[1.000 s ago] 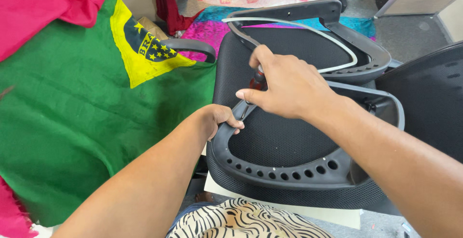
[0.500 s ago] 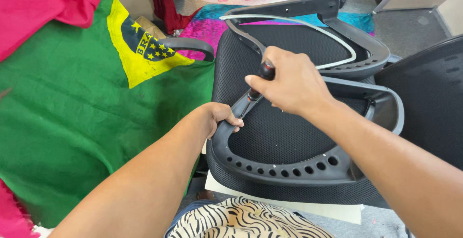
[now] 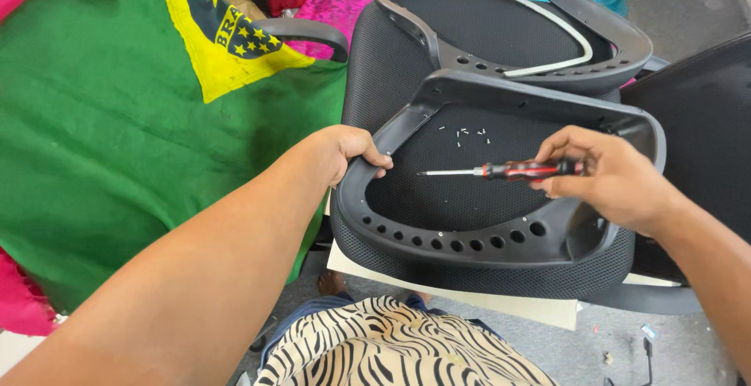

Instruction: The person uses a screwdriver to fasten screws into a black plastic chair frame, securing it to a mesh chair seat. The person repeatedly picks up screws, aligns the frame, and tightens the screws.

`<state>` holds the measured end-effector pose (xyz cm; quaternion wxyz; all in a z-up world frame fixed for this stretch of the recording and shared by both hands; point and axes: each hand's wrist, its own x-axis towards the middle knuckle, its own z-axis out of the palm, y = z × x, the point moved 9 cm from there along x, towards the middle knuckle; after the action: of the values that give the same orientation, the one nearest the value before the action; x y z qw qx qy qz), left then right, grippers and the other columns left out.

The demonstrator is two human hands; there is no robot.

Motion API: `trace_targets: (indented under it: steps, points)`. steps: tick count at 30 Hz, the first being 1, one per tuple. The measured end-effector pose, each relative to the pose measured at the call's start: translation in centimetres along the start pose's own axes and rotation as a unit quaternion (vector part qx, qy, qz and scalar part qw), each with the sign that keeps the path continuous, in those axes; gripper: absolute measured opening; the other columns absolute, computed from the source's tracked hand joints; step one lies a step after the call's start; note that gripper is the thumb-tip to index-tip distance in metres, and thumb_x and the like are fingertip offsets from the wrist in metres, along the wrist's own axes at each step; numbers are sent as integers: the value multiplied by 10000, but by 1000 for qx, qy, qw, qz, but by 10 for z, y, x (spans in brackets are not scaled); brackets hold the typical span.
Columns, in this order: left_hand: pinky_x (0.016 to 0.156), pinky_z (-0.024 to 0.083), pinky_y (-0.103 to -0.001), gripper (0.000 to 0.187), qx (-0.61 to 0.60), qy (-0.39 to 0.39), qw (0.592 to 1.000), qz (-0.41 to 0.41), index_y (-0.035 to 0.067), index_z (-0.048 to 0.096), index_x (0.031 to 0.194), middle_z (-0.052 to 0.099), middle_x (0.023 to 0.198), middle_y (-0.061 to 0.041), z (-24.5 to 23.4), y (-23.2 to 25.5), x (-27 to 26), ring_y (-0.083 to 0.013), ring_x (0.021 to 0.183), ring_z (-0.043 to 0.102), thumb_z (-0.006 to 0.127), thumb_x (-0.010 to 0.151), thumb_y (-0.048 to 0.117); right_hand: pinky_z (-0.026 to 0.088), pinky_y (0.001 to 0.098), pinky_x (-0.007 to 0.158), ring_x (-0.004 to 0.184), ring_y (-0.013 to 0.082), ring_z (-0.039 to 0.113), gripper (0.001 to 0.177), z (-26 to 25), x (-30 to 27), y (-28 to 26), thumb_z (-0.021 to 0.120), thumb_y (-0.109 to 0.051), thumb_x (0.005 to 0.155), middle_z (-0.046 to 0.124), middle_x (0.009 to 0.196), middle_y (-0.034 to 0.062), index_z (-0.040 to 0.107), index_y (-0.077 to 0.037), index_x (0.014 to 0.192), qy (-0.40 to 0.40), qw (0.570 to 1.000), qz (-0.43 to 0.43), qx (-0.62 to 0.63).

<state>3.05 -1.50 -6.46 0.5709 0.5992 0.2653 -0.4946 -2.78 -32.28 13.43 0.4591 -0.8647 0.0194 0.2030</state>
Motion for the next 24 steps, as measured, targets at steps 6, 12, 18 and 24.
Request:
trace_targets:
  steps: [6,12,18,24]
  points:
    - [689,570,-424,104,4,18,999,30,-12,735,926,729,810,-131,2,1,-2,-214,670,689,757,826,7,526,357,974,1073,216,735,280,29,7,12,778,-121,807,787,1051,77,696,-109,1074,-66,963,27,-262]
    - [801,530,-495,132,67,140,980,120,-37,763,905,716,823,-165,9,14,-38,-253,713,663,787,798,37,580,369,892,973,226,771,213,24,19,5,728,-241,886,803,992,99,771,-92,1033,51,975,22,-213]
    - [983,457,-486,233,159,222,955,118,-8,779,986,753,905,-158,20,20,-70,-283,925,704,811,784,105,571,366,865,901,254,754,291,51,51,-7,721,-286,898,790,996,84,762,-166,1160,66,963,-74,-251]
    - [1036,497,-494,508,185,281,934,119,-20,674,1203,680,1246,-220,20,19,-76,-361,1203,652,850,777,191,563,419,806,854,290,721,186,63,70,-12,732,-254,900,752,942,80,807,-157,1039,114,938,-174,-278]
